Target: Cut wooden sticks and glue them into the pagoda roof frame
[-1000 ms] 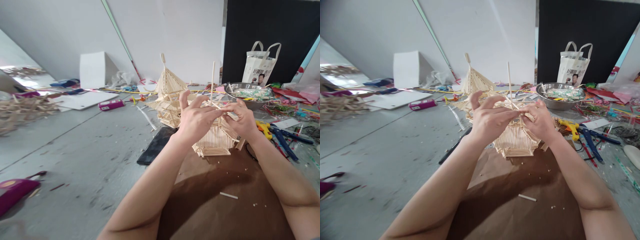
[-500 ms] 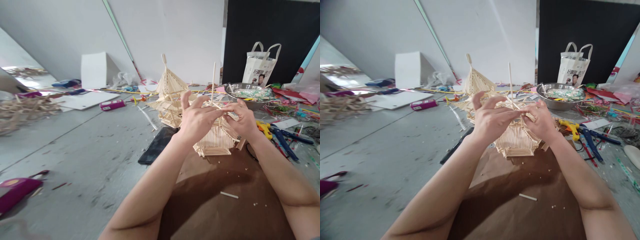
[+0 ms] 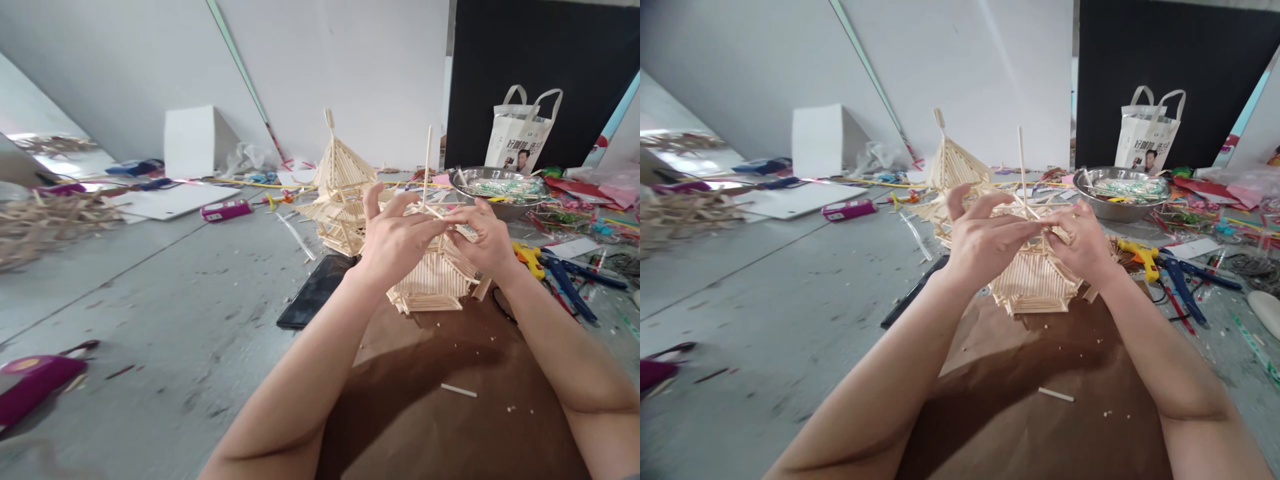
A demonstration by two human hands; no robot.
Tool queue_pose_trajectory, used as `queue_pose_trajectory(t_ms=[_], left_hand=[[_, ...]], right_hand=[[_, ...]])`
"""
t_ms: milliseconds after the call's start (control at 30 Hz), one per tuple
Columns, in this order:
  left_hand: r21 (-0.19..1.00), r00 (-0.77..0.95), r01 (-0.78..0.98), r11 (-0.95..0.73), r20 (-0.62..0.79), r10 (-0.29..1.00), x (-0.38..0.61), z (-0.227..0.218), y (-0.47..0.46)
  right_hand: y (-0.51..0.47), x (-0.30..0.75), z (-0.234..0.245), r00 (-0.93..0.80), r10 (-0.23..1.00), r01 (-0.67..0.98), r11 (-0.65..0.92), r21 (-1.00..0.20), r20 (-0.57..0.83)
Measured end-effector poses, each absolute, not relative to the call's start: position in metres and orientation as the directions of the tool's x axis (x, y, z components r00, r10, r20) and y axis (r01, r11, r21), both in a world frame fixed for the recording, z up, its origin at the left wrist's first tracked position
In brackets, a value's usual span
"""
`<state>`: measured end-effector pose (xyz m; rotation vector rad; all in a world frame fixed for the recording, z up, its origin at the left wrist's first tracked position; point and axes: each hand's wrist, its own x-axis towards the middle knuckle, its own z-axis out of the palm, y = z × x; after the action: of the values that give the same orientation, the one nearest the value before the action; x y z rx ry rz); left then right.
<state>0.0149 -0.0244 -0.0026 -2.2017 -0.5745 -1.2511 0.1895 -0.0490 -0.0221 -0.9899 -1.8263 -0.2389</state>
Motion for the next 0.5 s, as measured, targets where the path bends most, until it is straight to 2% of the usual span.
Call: queue_pose_trajectory(t_ms=[200, 500], left_hand=[[-0.211, 0.485, 0.602, -0.770, 0.863, 0.143, 0.0139, -0.0033, -0.0228], [-0.268, 0.493, 0.564, -0.781, 0.868, 0.058, 0.0089, 0.0024, -0.0232]], right_hand=[[-0.0492, 0.1914, -0.0219, -0.175, 0.508, 0.720, 0.651, -0.242, 0.844], [-0.0518, 0.1919, -0.0180, -0.169, 0.572, 0.732, 0.618, -0.286, 0.803]])
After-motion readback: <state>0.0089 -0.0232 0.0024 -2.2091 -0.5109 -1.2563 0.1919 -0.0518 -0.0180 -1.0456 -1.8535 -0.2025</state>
